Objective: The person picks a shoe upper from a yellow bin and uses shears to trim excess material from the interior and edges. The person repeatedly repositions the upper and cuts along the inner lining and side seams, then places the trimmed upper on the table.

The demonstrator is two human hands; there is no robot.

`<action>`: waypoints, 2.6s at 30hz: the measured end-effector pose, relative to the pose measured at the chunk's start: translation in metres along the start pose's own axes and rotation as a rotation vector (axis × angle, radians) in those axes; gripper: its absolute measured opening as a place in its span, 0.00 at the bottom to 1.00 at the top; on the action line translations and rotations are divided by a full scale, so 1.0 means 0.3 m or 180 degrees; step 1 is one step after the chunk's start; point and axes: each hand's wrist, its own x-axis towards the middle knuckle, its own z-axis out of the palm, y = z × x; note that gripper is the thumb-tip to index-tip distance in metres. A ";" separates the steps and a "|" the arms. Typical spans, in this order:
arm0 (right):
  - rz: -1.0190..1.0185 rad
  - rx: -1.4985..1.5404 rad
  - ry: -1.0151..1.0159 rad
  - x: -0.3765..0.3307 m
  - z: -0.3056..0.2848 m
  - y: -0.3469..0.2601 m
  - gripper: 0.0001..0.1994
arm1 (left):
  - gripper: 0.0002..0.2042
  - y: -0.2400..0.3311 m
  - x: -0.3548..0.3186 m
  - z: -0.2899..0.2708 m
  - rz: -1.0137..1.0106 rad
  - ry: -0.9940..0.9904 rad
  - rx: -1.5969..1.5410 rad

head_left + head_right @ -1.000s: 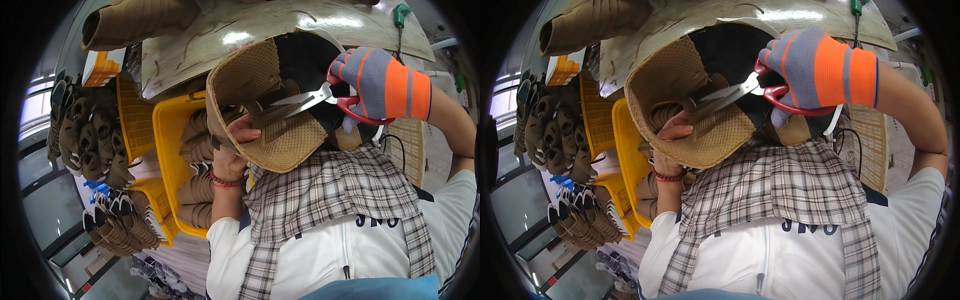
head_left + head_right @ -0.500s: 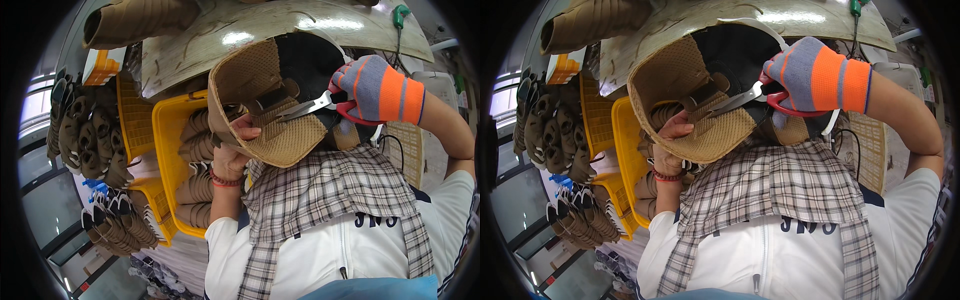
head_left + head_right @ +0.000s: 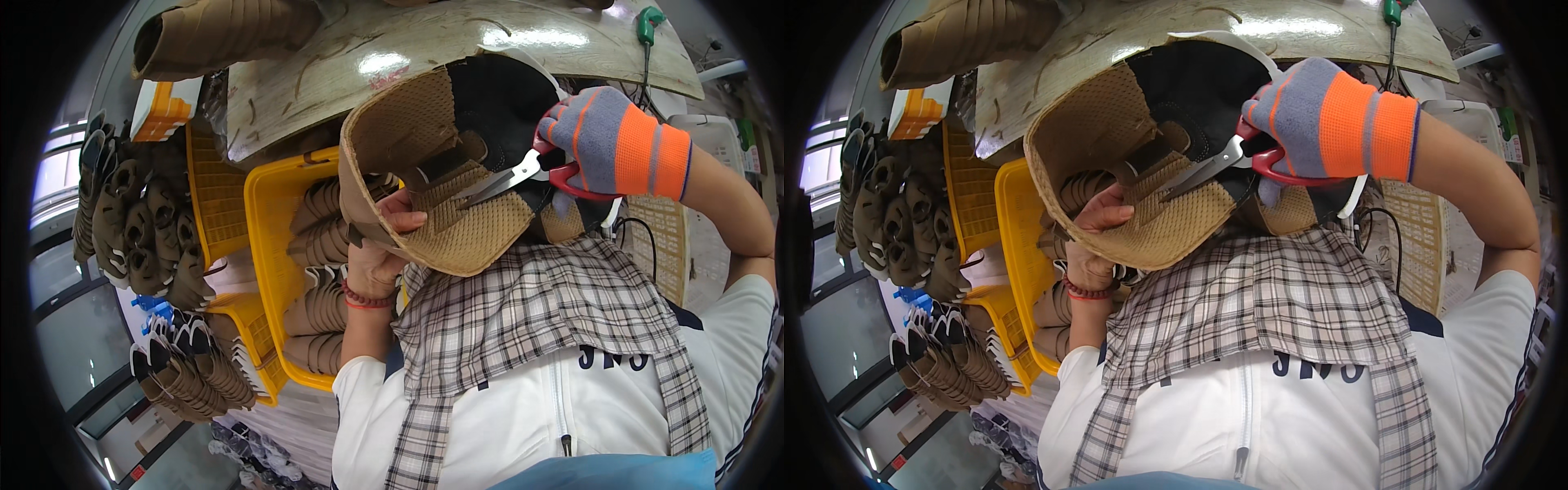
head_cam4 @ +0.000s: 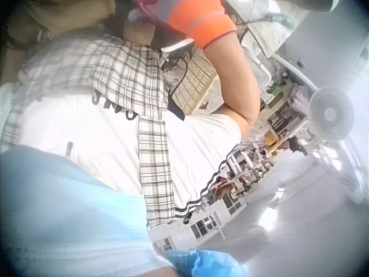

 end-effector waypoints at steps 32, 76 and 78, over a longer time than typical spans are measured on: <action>0.0666 -0.0072 -0.0388 0.108 -0.038 -0.003 0.30 | 0.19 -0.028 -0.002 0.086 0.0255 0.0646 0.0172; 0.0269 -0.0262 -0.1467 0.175 -0.060 -0.088 0.21 | 0.16 -0.088 -0.023 -0.039 0.0156 0.0959 -0.0047; 0.0142 -0.0278 -0.1300 0.173 -0.057 -0.088 0.20 | 0.15 -0.089 -0.023 -0.029 0.0156 0.0870 -0.0074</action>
